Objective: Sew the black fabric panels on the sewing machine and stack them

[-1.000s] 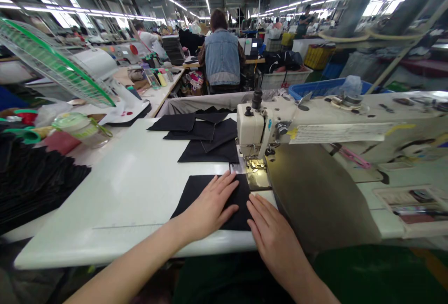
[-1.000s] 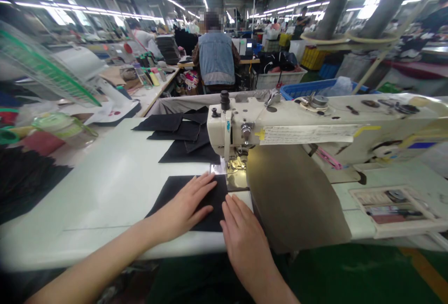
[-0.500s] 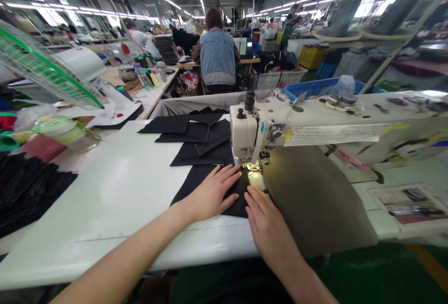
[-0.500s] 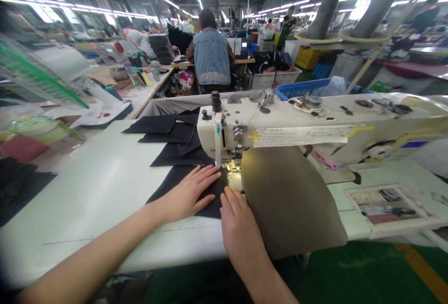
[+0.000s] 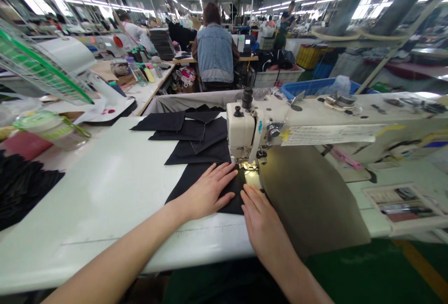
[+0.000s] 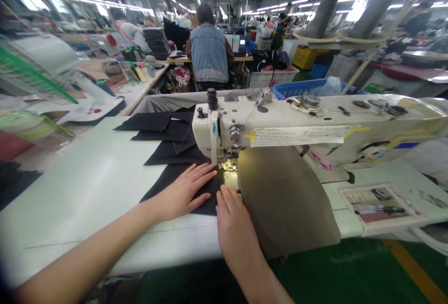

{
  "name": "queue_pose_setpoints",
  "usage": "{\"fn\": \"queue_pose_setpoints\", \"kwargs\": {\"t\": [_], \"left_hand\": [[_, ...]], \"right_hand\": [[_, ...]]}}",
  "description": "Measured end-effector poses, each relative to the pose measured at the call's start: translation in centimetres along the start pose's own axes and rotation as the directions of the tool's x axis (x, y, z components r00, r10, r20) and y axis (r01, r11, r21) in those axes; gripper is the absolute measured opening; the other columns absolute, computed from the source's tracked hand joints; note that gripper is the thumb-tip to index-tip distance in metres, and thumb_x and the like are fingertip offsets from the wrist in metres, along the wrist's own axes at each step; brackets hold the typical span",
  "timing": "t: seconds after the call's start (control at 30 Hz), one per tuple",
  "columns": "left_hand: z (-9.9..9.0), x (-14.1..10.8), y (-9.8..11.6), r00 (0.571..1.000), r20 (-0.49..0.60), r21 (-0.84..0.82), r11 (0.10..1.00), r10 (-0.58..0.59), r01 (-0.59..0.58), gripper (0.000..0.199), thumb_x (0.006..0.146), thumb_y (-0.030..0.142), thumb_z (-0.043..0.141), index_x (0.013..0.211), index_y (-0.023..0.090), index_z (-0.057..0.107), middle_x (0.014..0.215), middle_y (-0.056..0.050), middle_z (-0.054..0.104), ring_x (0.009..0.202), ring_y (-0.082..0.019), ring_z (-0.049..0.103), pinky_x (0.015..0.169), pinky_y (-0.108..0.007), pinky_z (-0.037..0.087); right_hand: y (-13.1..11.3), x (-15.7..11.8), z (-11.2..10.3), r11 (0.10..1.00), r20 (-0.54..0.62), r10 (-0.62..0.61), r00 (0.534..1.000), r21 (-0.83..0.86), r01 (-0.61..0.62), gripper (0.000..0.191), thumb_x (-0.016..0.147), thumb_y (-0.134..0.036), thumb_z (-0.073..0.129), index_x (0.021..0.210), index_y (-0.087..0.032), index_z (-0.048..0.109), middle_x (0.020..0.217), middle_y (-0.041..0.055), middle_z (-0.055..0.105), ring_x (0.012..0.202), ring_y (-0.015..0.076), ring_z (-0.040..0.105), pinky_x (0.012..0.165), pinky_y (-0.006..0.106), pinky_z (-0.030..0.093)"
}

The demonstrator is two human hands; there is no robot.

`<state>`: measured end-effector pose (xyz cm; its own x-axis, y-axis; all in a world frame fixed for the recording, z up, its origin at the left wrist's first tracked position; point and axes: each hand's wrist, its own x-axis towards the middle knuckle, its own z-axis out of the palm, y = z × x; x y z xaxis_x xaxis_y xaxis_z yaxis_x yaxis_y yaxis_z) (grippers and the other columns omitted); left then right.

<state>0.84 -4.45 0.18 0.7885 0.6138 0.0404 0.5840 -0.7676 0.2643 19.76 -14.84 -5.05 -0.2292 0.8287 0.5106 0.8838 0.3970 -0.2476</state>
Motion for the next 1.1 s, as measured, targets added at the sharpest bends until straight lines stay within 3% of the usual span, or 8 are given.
{"fn": "queue_pose_setpoints", "kwargs": {"t": [0.2,0.33,0.4,0.53,0.8,1.1], "left_hand": [[0.2,-0.4,0.4,1.000,-0.019,0.032,0.999,0.003,-0.002,0.055,0.101,0.036,0.053,0.152,0.018,0.042,0.163,-0.013,0.033,0.152,-0.029,0.029,0.124,-0.053,0.024],[0.5,-2.2,2.1,0.985,-0.002,0.014,0.985,0.172,-0.172,0.043,0.102,0.019,0.045,0.145,0.020,0.051,0.159,-0.010,0.043,0.150,-0.027,0.035,0.122,-0.051,0.029],[0.6,-3.0,2.9,0.969,0.008,-0.018,0.969,0.245,-0.245,0.043,0.103,0.018,0.043,0.145,0.018,0.052,0.155,-0.011,0.049,0.146,-0.026,0.041,0.121,-0.049,0.033],[0.7,-3.6,3.4,0.967,-0.051,-0.039,0.967,0.248,-0.250,0.042,0.104,0.023,0.046,0.145,0.018,0.052,0.150,-0.011,0.054,0.144,-0.027,0.044,0.121,-0.050,0.034],[0.8,-2.4,1.7,0.971,-0.051,-0.031,0.971,0.236,-0.237,0.040,0.103,0.026,0.049,0.143,0.018,0.054,0.150,-0.011,0.054,0.143,-0.029,0.045,0.120,-0.053,0.033],[0.1,0.8,-1.6,0.968,-0.085,-0.015,0.971,0.235,-0.237,0.037,0.104,0.025,0.046,0.138,0.017,0.059,0.146,-0.011,0.058,0.141,-0.029,0.048,0.118,-0.055,0.035]], "right_hand": [[-0.5,-0.1,-0.8,0.998,0.014,-0.034,0.999,-0.050,0.034,0.035,0.101,-0.011,0.042,0.123,0.000,0.067,0.131,0.0203,0.067,0.124,0.0319,0.063,0.102,0.044,0.057],[-1.1,-1.7,-1.9,0.997,0.025,-0.053,0.998,-0.057,0.055,0.037,0.102,-0.015,0.042,0.128,0.001,0.064,0.133,0.0201,0.066,0.126,0.0321,0.062,0.100,0.045,0.058],[-1.2,-2.4,-2.2,0.996,0.032,-0.065,0.997,-0.053,0.066,0.038,0.102,-0.014,0.042,0.131,0.000,0.062,0.135,0.0195,0.065,0.127,0.0316,0.061,0.100,0.045,0.058],[-1.2,-2.7,-2.4,0.997,0.017,-0.068,0.998,-0.036,0.069,0.037,0.103,-0.015,0.042,0.132,-0.001,0.062,0.135,0.0191,0.065,0.128,0.0306,0.060,0.101,0.044,0.058],[-0.4,-1.1,-0.9,1.000,0.025,-0.030,0.999,0.012,0.029,0.037,0.102,-0.015,0.043,0.131,-0.003,0.063,0.133,0.0199,0.066,0.129,0.0303,0.059,0.104,0.046,0.056],[0.1,1.3,1.0,0.998,0.052,0.061,0.997,0.003,-0.061,0.037,0.100,-0.017,0.047,0.131,-0.003,0.063,0.135,0.0206,0.064,0.129,0.0340,0.058,0.107,0.051,0.053]]}}
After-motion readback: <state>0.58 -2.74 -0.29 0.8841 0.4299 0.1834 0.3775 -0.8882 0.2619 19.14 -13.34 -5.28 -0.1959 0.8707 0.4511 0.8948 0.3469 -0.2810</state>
